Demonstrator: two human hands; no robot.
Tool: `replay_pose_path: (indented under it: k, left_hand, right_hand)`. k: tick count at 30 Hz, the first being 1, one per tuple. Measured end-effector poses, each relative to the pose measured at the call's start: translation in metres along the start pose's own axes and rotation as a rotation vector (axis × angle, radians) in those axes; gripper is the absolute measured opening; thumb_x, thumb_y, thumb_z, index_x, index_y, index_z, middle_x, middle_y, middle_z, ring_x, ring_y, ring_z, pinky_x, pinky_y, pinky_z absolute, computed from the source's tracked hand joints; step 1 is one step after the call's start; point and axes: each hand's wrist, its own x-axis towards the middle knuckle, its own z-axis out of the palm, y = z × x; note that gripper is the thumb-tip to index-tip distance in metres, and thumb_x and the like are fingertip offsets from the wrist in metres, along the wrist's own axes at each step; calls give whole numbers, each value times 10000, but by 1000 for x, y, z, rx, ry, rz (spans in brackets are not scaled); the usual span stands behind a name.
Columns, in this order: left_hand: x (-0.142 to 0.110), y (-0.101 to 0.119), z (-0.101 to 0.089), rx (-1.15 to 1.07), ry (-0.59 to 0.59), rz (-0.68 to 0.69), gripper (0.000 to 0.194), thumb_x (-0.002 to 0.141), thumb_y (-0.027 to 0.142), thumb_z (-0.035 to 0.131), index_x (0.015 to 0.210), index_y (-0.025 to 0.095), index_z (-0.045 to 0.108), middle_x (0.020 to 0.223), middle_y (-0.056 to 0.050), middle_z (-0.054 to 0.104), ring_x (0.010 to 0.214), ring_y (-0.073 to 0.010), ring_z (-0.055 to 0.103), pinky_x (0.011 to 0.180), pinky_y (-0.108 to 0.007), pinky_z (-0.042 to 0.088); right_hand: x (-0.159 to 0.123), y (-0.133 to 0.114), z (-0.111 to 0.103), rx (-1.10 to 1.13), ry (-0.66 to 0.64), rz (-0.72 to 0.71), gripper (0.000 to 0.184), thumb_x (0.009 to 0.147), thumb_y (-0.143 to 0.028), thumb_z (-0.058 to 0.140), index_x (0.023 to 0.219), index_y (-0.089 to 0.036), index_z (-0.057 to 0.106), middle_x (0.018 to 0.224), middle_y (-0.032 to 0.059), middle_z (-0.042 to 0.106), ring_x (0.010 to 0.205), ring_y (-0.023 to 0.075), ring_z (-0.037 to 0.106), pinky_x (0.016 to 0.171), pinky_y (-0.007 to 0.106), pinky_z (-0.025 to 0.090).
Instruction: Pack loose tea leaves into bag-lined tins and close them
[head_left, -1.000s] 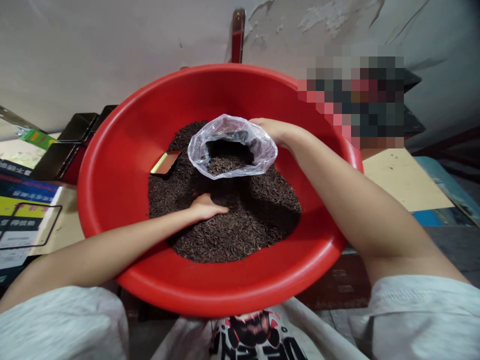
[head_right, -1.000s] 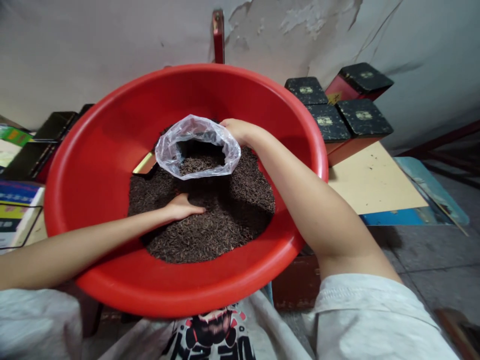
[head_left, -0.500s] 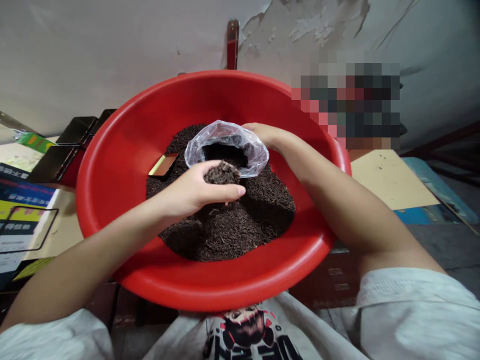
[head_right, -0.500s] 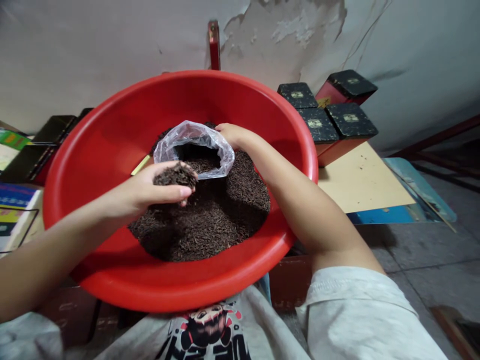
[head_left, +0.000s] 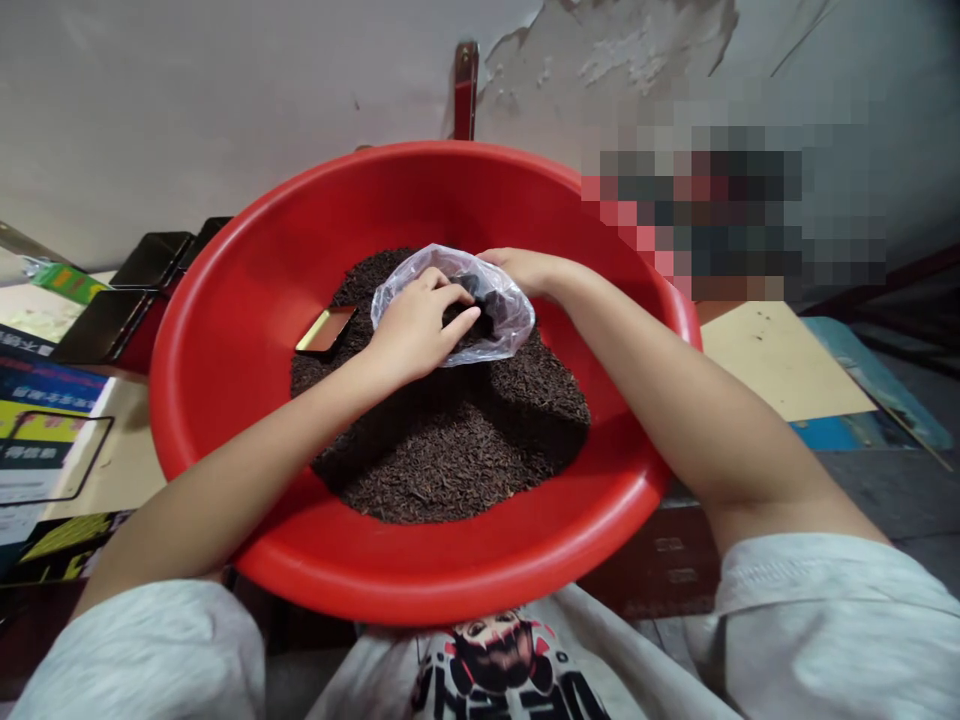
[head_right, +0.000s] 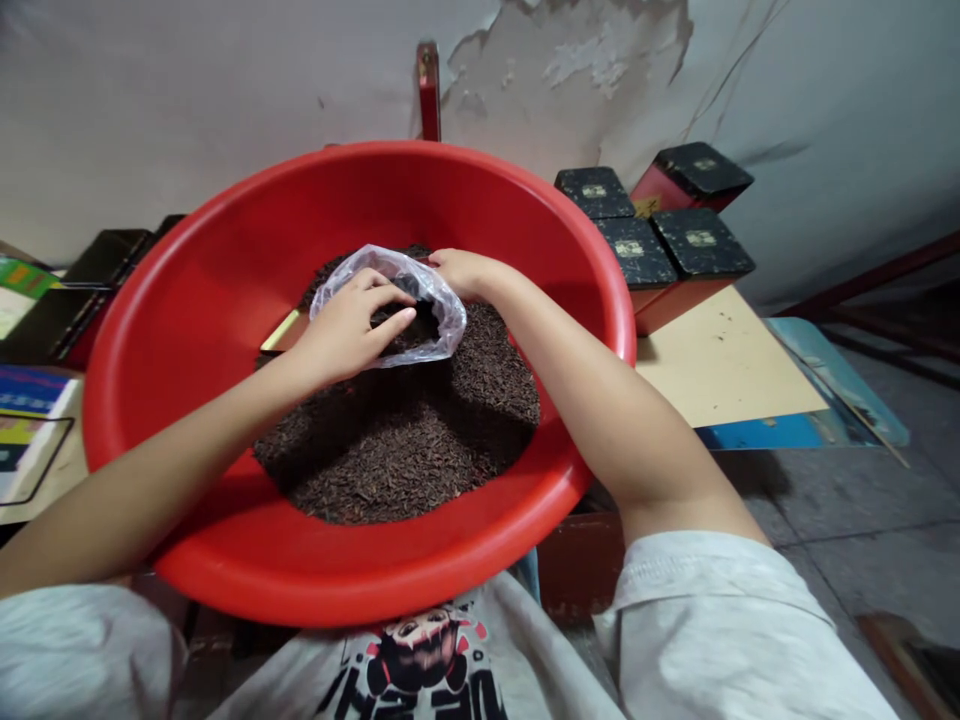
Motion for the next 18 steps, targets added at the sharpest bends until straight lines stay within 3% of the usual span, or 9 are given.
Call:
replay_pose_path:
  k: [4,6,7,9,11,12,14,15,18]
  left_hand:
    - [-16,19,-11,32,64,60,260,909,276,461,1052,151,638,1105,-88,611,1082,-231,562,1000,-395,409]
    - [-26,36,-15,72,-11,115,236,897,288,485,962,147,663,1062,-96,630,1023,-242,590,951,-391,439]
    - [-32,44,-15,89,-131,138,234,888,309,506,909,146,673,1028,-102,643,979,-248,609,911,-383,460]
    - [-41,57,-9,125,-524,127,282,849,392,579,868,134,689,977,-127,667,908,-271,641,831,-371,495]
    - [-47,57,6,209,-868,-7,498,755,505,676,1030,91,674,1059,-194,657,952,-338,643,829,-408,505]
    - [-48,50,16,265,-943,-90,706,687,557,722,1181,66,608,1169,-241,610,1043,-388,609,881,-451,487]
    - [-47,28,41,364,-845,-208,1163,551,630,782,1454,82,296,1445,-296,345,1296,-481,379,1036,-569,338]
    - [-45,14,54,355,-779,-205,1288,507,639,799,1495,99,173,1515,-277,218,1377,-477,234,1102,-575,233]
    - [-42,-23,83,137,-709,-178,1371,468,650,798,1507,115,82,1558,-228,115,1429,-434,93,1157,-498,167]
  right_hand:
    - [-1,-1,-1,34,-41,41,284,786,-182,628,1061,-107,627,1140,106,663,937,175,629,788,229,484]
    - [-3,-2,0,61,-35,48,276,790,-178,622,1059,-113,626,1140,99,665,934,172,631,787,226,483]
    - [-4,-2,0,76,-32,51,272,796,-181,616,1060,-117,625,1145,96,663,937,171,631,787,224,482]
    - [-6,-3,1,80,-17,59,267,808,-190,608,1065,-122,624,1154,97,659,961,177,626,792,226,479]
    - [-7,-2,1,50,6,52,264,802,-210,626,1054,-130,633,1147,100,662,990,196,617,809,239,477]
    - [-7,-2,1,32,24,46,264,792,-225,644,1041,-135,642,1133,101,667,996,207,615,817,249,477]
    - [-7,-2,0,10,55,37,264,772,-252,678,1010,-141,658,1104,105,678,990,222,617,826,264,481]
    - [-7,-2,0,8,63,36,267,765,-261,689,1001,-140,664,1092,108,682,981,227,619,827,270,485]
    - [-8,-3,1,51,59,55,280,763,-258,695,1015,-141,667,1072,110,690,948,225,633,813,279,499]
